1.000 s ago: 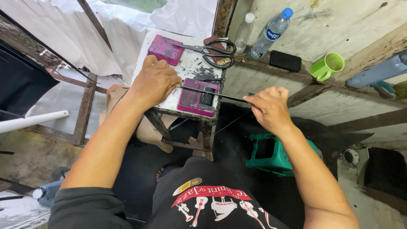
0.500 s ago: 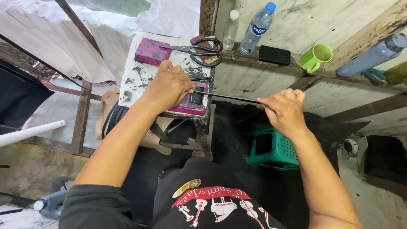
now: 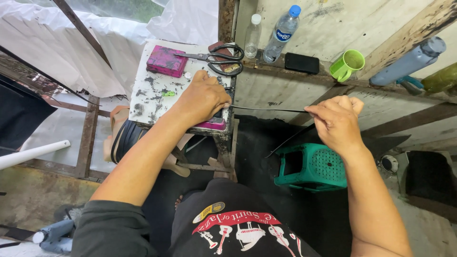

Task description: The person is pulling long black strips from a roll, cutting them to a specific length using a manual cutting jig on a workbench, and then hanging the finished strips on a line using clothespins.

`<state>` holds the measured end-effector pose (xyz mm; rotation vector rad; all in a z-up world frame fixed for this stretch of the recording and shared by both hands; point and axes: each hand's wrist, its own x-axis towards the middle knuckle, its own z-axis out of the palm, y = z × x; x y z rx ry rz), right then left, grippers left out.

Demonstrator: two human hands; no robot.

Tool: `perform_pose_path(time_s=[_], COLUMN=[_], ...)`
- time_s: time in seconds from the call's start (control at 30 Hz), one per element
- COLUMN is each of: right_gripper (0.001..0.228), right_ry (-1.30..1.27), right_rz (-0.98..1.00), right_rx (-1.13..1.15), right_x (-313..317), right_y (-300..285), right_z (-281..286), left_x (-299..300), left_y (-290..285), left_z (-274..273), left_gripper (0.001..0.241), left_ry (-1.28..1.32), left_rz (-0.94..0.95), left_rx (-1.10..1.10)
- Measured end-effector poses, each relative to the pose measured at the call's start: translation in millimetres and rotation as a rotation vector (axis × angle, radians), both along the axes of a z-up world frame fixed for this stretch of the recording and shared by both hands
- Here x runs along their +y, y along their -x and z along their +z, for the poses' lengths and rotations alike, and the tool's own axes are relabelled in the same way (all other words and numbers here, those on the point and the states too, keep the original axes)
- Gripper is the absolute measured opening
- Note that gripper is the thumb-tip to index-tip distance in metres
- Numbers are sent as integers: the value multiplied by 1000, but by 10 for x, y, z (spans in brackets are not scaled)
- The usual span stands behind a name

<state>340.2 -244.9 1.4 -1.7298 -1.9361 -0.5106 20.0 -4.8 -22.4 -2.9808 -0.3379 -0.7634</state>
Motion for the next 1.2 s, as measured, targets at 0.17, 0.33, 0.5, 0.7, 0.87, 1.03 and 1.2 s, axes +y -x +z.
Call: perform_pose_path(time_s=[0.17,0.33,0.5,0.7,0.87,1.03,1.2], right_gripper=[10,22,21,8,9,11,11], right_ry=[-41,-21,-77,-131,-111,-84,-81], right_rz=[2,36,71,101,115,133,128], right_rx=[5,6,-52,-81,-93,-68,-72], right_x=[-8,31,125,263,332,330,312], right_y=[-35,165,274,450,528,619,605], right_z=[266,583,698,731,697,725,696], left_x=[-79,-70,-71,2,37,24,32], left_y=[19,5,57,185,276,296,254], left_z=[304,390,324,58,-102,-230,-348], left_gripper=[12,10,22,8,11,10,12], left_ry=[62,-53,95,126,196,242,282], left_rz=[-29,-82,8,118,147,141,135], left_rx=[63,62,84,-64,-151,-277,-325])
